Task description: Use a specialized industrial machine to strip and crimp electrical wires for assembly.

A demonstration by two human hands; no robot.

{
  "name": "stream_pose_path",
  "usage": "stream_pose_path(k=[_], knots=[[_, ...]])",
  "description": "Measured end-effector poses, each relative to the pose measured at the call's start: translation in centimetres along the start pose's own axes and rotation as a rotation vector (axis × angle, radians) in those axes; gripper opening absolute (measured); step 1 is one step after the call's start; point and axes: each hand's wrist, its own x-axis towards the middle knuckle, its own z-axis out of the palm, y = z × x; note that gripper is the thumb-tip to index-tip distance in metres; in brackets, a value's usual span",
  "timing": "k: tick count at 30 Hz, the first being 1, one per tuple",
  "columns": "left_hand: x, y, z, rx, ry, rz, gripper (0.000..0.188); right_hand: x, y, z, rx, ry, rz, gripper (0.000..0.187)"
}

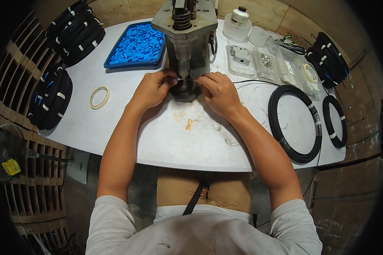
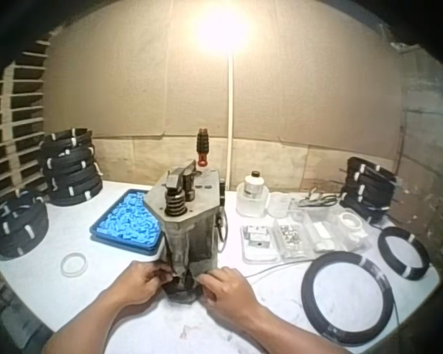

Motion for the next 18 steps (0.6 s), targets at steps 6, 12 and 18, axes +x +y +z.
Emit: stream_pose_path(k=[6,12,18], knots=[[0.06,-0.09,0.15,0.003,0.01,0.007,0.018,-0.09,0.1,0.05,-0.009,0.004,0.0,0.035],[0.04,-0.08,0.13,-0.004,0.009,0.015,0.018,-0.1,0.2,0.12,-0.012,0.002,-0.004,0.035],[-0.08,-0.16,0.2,-0.029,0.009,-0.002,0.018,-0.04,0.05,-0.09,-0.011,-0.012,-0.005,0.037]])
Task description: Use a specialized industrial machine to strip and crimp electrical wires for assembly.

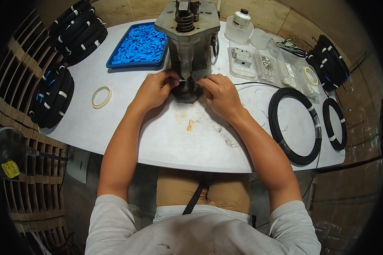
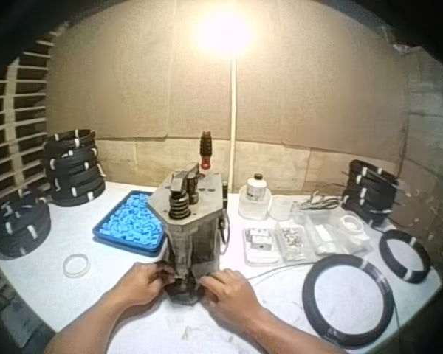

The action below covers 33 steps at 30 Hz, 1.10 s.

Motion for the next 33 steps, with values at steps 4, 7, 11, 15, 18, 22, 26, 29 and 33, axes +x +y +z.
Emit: stream_pose_path(k=[4,7,11,15,18,22,26,29,33], knots=[[0.16,-0.02,-0.02,0.009,0.011,0.012,0.017,-0.13,0.03,0.09,0.008,0.012,0.0,0.038],[0.16,0.32,0.06,0.013,0.018,0.01,0.017,-0.06,0.24,0.06,0.0,-0.011,0.008,0.039],[0.18,0.19,0.06,0.012,0.029,0.016,0.017,0.08,0.25,0.29,0.007,0.008,-0.004,0.038],[0.15,0.35,-0.05,0.029,0.023,0.007,0.017,-0.11,0.19,0.28,-0.003,-0.001,0.004,0.036],[-0.02,0.31,0.02,0.03,0.026,0.012,0.018,-0.14,0.21,0.2,-0.008,0.004,-0.007,0.034],[0.01,0.61,0.09,0.055,0.039,0.024,0.018,-0.2,0.26,0.25,-0.009,0.011,-0.011,0.034],[0.14,0.3,0.0,0.0,0.03,0.016,0.018,0.05,0.25,0.29,-0.002,0.06,-0.034,0.033],[0.12,0.53,-0.17,0.027,0.012,-0.013,0.019,0.11,0.38,0.34,-0.003,0.059,-0.043,0.033],[0.11,0.12,-0.01,0.002,0.013,0.015,0.019,-0.19,0.29,0.28,0.004,0.035,-0.026,0.033]])
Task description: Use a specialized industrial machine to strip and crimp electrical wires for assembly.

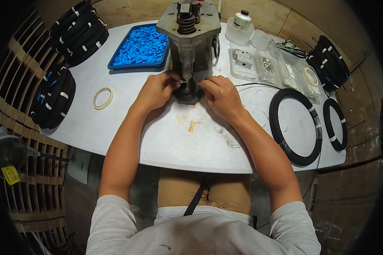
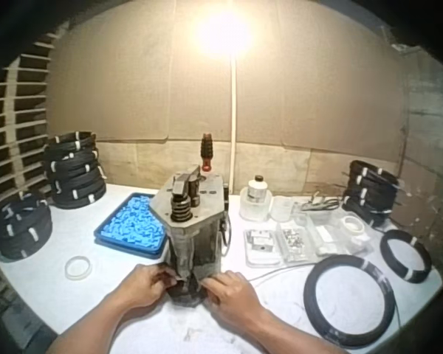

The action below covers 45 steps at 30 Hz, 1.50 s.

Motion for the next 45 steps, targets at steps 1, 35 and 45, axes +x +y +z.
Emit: stream_pose_path(k=[1,35,45], knots=[[-0.01,-0.08,0.05,-0.003,-0.004,-0.005,0.019,-0.03,-0.05,-0.1,-0.007,-0.044,0.022,0.034],[-0.16,0.45,-0.06,0.038,-0.009,-0.015,0.02,0.01,-0.28,-0.23,0.0,-0.046,0.057,0.039],[-0.03,0.13,-0.04,0.044,-0.016,0.005,0.019,0.0,-0.14,-0.19,0.002,-0.057,0.061,0.042]])
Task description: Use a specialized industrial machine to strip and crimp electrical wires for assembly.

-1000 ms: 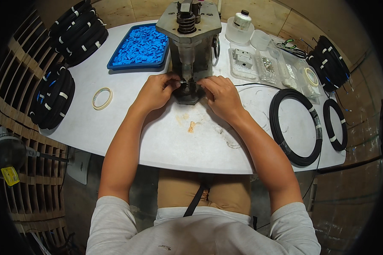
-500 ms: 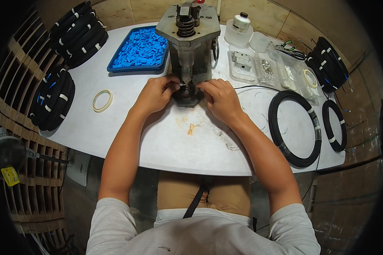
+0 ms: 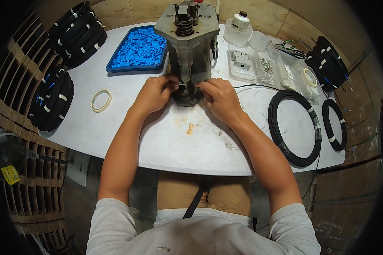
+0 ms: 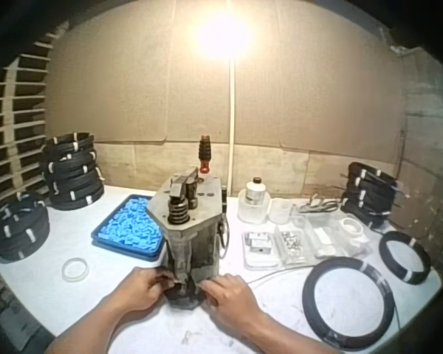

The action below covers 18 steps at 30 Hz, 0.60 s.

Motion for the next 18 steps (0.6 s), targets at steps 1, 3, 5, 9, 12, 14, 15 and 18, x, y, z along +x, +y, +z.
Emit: stream_pose_path(k=[1,3,5,9,12,14,15,18], knots=[[-0.05,0.19,-0.04,-0.008,0.003,-0.006,0.019,0.02,0.0,-0.01,0.008,0.001,-0.001,0.042],[-0.08,0.25,-0.04,-0.016,0.006,-0.012,0.019,0.02,-0.1,-0.04,-0.003,0.0,-0.002,0.041],[-0.06,0.12,0.01,-0.012,0.005,-0.004,0.019,0.0,-0.11,-0.01,-0.014,0.0,-0.002,0.04],[-0.07,0.32,-0.09,0.006,-0.001,-0.007,0.019,-0.02,-0.09,-0.03,-0.035,-0.008,-0.008,0.04],[-0.1,0.27,-0.07,0.006,0.012,-0.009,0.02,-0.02,0.02,0.06,-0.056,0.007,-0.036,0.042],[-0.08,0.3,-0.06,0.007,0.014,-0.013,0.02,-0.07,0.16,0.14,-0.068,0.022,-0.055,0.044],[-0.09,0.35,-0.05,0.007,0.014,-0.012,0.02,-0.12,0.23,0.15,-0.079,0.022,-0.062,0.045],[-0.07,0.35,-0.07,0.0,0.015,-0.011,0.019,-0.13,0.24,0.14,-0.092,0.018,-0.066,0.046]])
